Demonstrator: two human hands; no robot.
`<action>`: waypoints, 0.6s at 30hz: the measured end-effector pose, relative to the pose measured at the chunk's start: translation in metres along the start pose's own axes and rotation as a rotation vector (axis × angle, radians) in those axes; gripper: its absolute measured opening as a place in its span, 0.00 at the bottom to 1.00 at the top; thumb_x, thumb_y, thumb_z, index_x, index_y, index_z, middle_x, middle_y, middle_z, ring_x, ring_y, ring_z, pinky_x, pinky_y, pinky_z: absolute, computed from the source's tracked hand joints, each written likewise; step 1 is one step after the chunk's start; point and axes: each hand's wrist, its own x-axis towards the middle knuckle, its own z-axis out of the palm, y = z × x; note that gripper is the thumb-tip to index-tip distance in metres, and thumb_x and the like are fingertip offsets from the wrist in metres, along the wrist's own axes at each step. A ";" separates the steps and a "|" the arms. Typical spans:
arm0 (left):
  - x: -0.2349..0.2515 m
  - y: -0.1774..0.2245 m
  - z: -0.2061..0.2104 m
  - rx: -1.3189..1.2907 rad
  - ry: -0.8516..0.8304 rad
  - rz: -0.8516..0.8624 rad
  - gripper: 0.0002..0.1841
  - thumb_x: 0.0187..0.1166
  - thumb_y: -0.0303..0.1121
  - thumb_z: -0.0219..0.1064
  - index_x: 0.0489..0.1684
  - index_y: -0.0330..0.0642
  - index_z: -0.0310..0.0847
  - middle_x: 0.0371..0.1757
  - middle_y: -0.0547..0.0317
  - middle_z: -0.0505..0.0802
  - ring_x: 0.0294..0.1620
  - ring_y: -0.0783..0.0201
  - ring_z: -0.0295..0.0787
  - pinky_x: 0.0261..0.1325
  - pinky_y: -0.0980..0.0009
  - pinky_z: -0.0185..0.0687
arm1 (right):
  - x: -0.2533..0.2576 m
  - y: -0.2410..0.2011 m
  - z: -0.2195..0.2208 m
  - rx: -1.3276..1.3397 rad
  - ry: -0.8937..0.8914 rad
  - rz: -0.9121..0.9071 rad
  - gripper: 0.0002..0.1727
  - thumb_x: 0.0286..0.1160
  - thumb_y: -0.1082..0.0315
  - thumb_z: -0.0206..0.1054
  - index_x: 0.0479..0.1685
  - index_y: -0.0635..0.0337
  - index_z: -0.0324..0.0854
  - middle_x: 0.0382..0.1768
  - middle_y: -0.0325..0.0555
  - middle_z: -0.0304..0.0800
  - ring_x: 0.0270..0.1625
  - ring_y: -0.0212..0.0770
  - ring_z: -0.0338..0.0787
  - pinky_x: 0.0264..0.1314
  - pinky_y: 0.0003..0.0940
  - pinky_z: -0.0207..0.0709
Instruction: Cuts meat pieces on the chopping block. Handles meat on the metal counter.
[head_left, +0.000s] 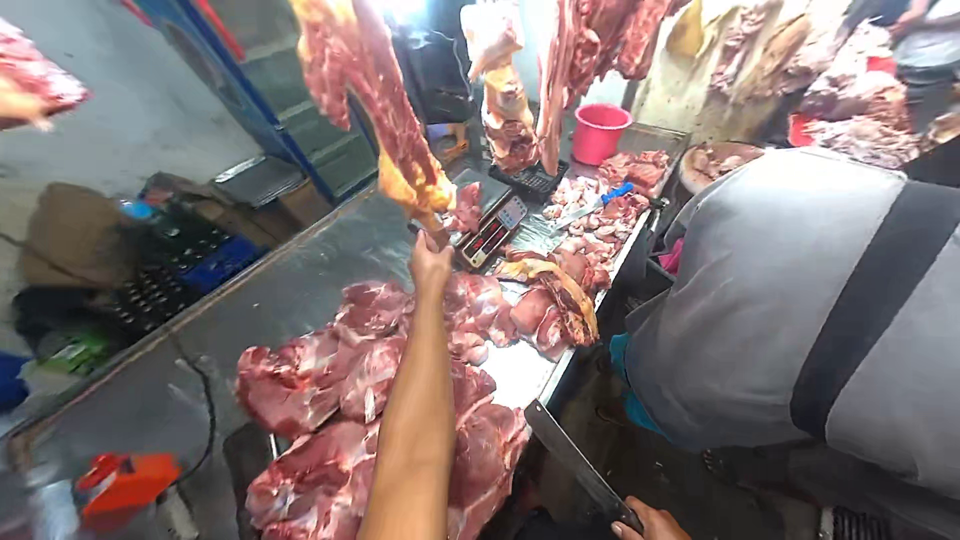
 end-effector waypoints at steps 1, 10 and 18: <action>0.011 0.009 0.009 0.072 -0.035 -0.033 0.33 0.75 0.39 0.73 0.81 0.38 0.72 0.69 0.34 0.87 0.73 0.36 0.82 0.75 0.35 0.74 | 0.006 0.000 0.005 0.016 0.021 0.028 0.28 0.80 0.45 0.67 0.61 0.62 0.83 0.43 0.60 0.93 0.47 0.58 0.94 0.53 0.62 0.85; -0.043 -0.186 0.062 0.580 -0.402 0.056 0.27 0.75 0.49 0.68 0.70 0.46 0.85 0.69 0.41 0.88 0.73 0.39 0.81 0.75 0.32 0.73 | 0.054 0.014 0.024 0.098 0.113 0.072 0.28 0.74 0.35 0.67 0.53 0.51 0.86 0.32 0.47 0.92 0.36 0.47 0.93 0.43 0.56 0.87; -0.107 -0.294 0.011 0.825 -0.517 0.148 0.39 0.77 0.66 0.58 0.86 0.54 0.72 0.92 0.51 0.67 0.93 0.45 0.55 0.92 0.43 0.50 | 0.141 -0.026 0.004 0.099 -0.064 -0.025 0.26 0.76 0.36 0.65 0.49 0.50 0.84 0.32 0.43 0.90 0.36 0.42 0.91 0.45 0.49 0.86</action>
